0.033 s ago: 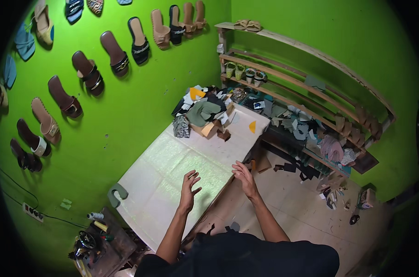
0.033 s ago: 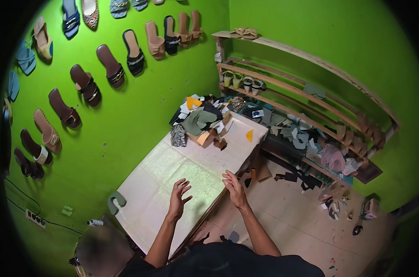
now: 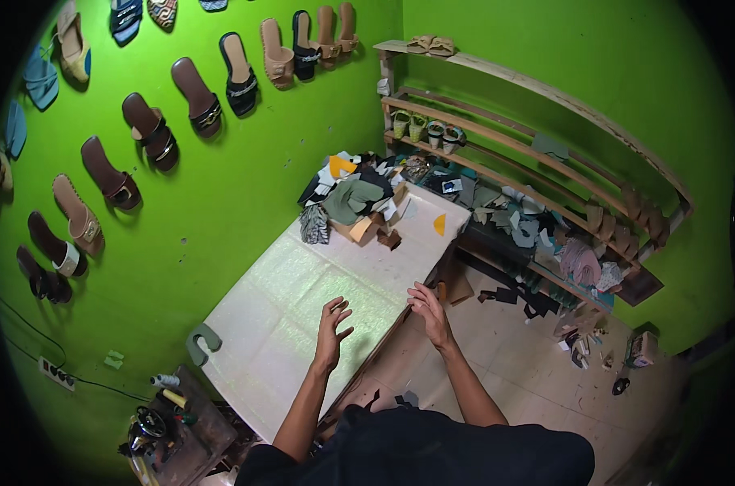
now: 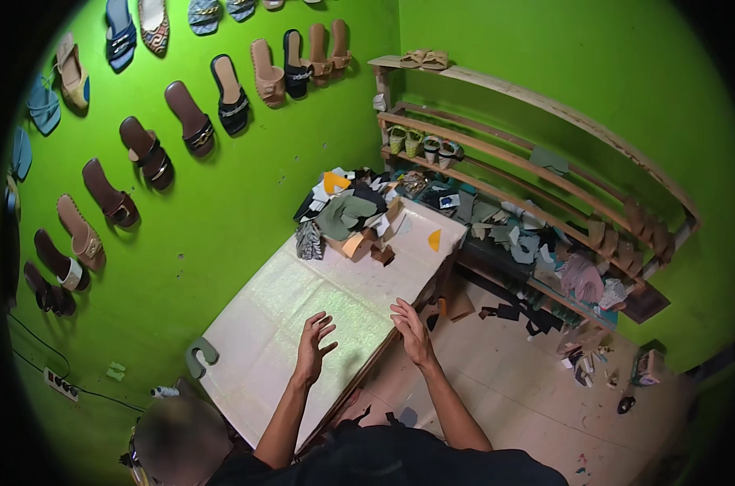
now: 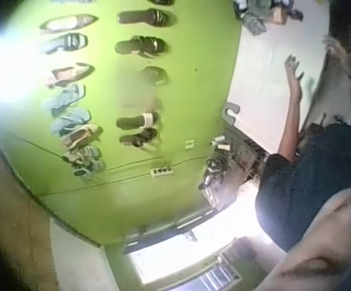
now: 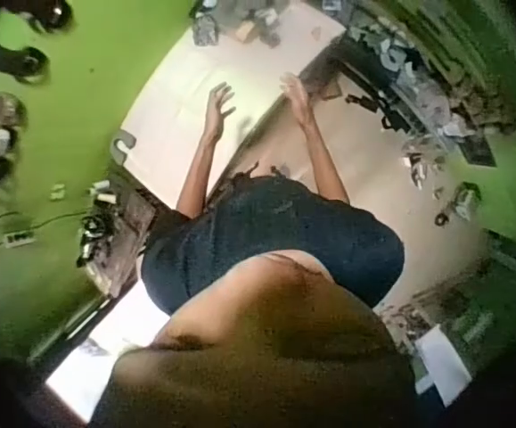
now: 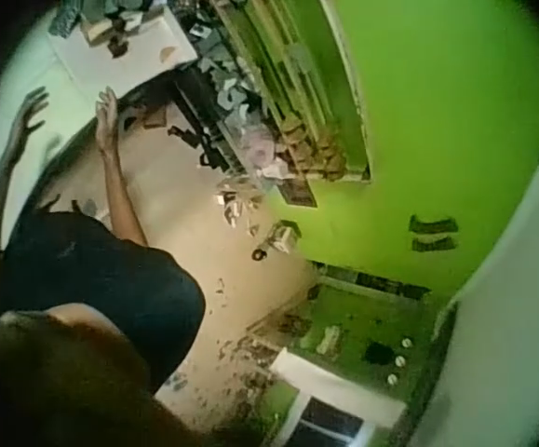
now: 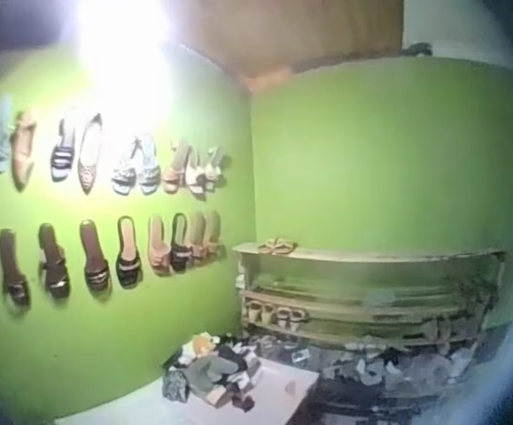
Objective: The person is preparing and selecting shoe components from a pile of leather pieces in a shoe manufacturing environment.
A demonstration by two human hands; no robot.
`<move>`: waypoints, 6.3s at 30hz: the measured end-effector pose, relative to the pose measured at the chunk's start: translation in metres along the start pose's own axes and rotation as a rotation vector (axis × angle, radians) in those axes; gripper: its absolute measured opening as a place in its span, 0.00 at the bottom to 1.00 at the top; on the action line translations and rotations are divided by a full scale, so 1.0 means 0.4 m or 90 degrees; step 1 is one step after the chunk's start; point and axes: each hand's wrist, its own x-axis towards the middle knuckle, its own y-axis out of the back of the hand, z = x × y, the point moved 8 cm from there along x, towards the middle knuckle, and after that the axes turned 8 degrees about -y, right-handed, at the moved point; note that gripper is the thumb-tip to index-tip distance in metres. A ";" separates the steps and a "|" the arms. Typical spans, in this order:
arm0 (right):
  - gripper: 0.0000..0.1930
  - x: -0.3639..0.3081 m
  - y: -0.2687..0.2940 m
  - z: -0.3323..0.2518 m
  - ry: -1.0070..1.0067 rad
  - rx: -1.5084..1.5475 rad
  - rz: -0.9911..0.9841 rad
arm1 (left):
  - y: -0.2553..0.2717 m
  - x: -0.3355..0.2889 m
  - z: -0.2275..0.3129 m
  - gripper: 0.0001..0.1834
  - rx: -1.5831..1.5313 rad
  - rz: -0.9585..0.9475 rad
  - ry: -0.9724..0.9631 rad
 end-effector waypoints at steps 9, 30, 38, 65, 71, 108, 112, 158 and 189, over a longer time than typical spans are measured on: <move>0.29 0.143 0.187 -0.006 0.010 0.041 0.013 | -0.189 0.188 -0.012 0.31 0.030 -0.026 -0.019; 0.24 0.790 0.145 -0.033 0.008 -0.129 -0.092 | -0.100 0.645 0.029 0.33 0.010 0.117 -0.040; 0.23 1.000 0.085 0.009 -0.013 -0.183 -0.142 | -0.023 0.790 -0.001 0.28 0.046 0.226 -0.030; 0.16 1.362 -0.065 0.050 0.218 -0.524 -0.185 | -0.042 1.069 0.011 0.22 0.779 0.369 -0.230; 0.10 1.345 -0.053 -0.006 0.289 -0.437 -0.209 | -0.070 1.074 0.044 0.25 0.803 0.346 -0.228; 0.16 0.656 -0.387 -0.168 0.105 -0.130 -0.738 | 0.069 0.119 0.172 0.14 0.052 0.657 -0.202; 0.28 0.456 -0.480 -0.175 0.109 -0.185 -0.865 | 0.108 -0.080 0.156 0.20 0.067 0.646 -0.213; 0.34 -0.031 -1.325 0.101 -0.038 -0.245 -0.779 | 0.974 -0.631 0.156 0.31 0.178 0.599 -0.144; 0.33 0.025 -1.556 0.237 0.034 -0.312 -0.573 | 1.361 -0.536 0.090 0.32 0.158 0.435 -0.124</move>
